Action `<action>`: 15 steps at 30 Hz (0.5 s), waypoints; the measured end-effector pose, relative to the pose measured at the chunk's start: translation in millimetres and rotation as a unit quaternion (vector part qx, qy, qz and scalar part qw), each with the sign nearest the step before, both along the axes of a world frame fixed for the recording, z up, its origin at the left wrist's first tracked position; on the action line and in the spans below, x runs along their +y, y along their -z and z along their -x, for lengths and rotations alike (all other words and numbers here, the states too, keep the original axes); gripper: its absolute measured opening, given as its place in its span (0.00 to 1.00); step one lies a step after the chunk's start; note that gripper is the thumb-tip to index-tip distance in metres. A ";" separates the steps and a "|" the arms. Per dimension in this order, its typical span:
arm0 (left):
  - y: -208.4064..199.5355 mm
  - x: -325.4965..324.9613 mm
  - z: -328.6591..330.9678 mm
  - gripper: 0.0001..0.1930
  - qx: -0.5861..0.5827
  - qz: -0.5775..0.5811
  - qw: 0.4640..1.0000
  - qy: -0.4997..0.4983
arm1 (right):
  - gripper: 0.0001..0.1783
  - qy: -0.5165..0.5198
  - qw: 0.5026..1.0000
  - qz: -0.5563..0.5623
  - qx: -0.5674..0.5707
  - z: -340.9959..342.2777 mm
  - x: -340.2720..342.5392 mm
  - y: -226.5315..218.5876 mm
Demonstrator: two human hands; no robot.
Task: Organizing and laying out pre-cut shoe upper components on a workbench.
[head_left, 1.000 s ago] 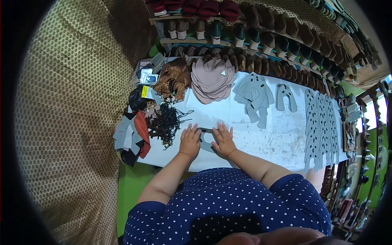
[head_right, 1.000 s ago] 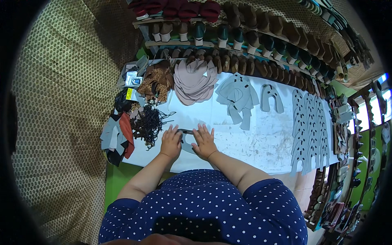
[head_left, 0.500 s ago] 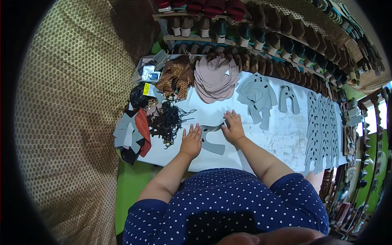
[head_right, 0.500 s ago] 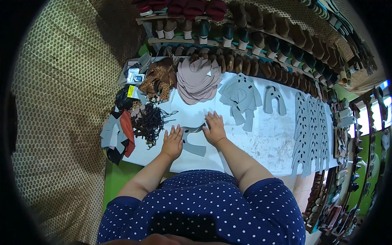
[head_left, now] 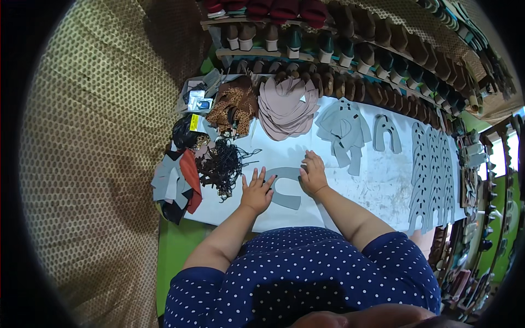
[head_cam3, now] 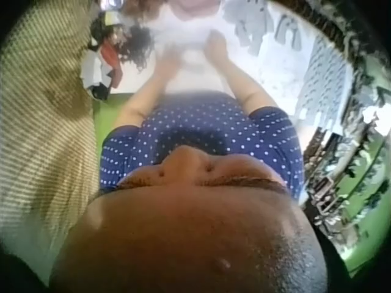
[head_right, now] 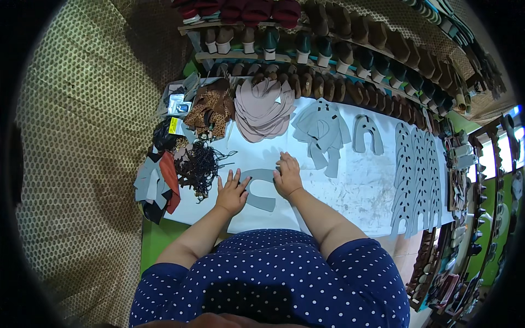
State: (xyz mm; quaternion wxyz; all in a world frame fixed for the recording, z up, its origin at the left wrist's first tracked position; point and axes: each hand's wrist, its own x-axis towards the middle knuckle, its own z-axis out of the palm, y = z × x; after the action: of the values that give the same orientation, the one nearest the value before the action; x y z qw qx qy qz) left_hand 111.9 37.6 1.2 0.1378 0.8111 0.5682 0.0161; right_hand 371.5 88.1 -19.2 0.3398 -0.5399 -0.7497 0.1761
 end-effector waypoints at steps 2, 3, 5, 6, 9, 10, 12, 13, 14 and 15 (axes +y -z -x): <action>-3.9 0.8 -1.1 0.32 0.002 0.011 1.000 0.003 | 0.23 0.007 0.999 0.021 -0.027 4.4 -2.0 -6.7; -8.9 1.7 -2.7 0.32 0.004 0.020 1.000 0.006 | 0.27 0.013 0.998 0.041 -0.056 4.9 -2.5 -7.3; -15.7 3.0 -2.3 0.33 0.009 0.031 0.999 0.011 | 0.28 0.017 0.996 0.049 -0.071 8.3 -1.5 -7.9; -18.4 3.8 -1.5 0.34 0.015 0.041 0.999 0.015 | 0.29 0.020 0.995 0.056 -0.085 9.2 -0.7 -8.2; -5.7 1.3 5.0 0.37 -0.034 -0.004 0.999 0.008 | 0.31 0.021 0.992 0.060 -0.108 11.9 0.0 -7.2; -2.7 0.0 6.8 0.37 -0.034 -0.007 0.999 0.006 | 0.31 0.020 0.992 0.058 -0.109 13.1 0.8 -5.5; -1.8 -2.9 11.4 0.39 -0.047 -0.030 0.998 -0.009 | 0.32 0.026 0.987 0.082 -0.137 14.8 1.9 -3.1; -3.9 -4.2 15.6 0.39 -0.047 -0.032 0.998 -0.012 | 0.32 0.023 0.987 0.080 -0.137 15.0 2.0 -2.5; -6.3 -6.0 20.7 0.39 -0.056 -0.029 0.998 -0.021 | 0.32 0.026 0.986 0.083 -0.143 14.4 2.4 -2.1; -9.4 -7.7 25.1 0.39 -0.066 -0.026 0.997 -0.029 | 0.33 0.028 0.984 0.086 -0.150 13.7 2.4 -2.2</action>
State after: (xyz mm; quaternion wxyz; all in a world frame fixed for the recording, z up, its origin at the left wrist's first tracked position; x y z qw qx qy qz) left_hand 86.8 29.9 10.6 0.1533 0.7946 0.5808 0.0884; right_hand 357.8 90.5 -17.0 0.1803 -0.6083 -0.7588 0.1475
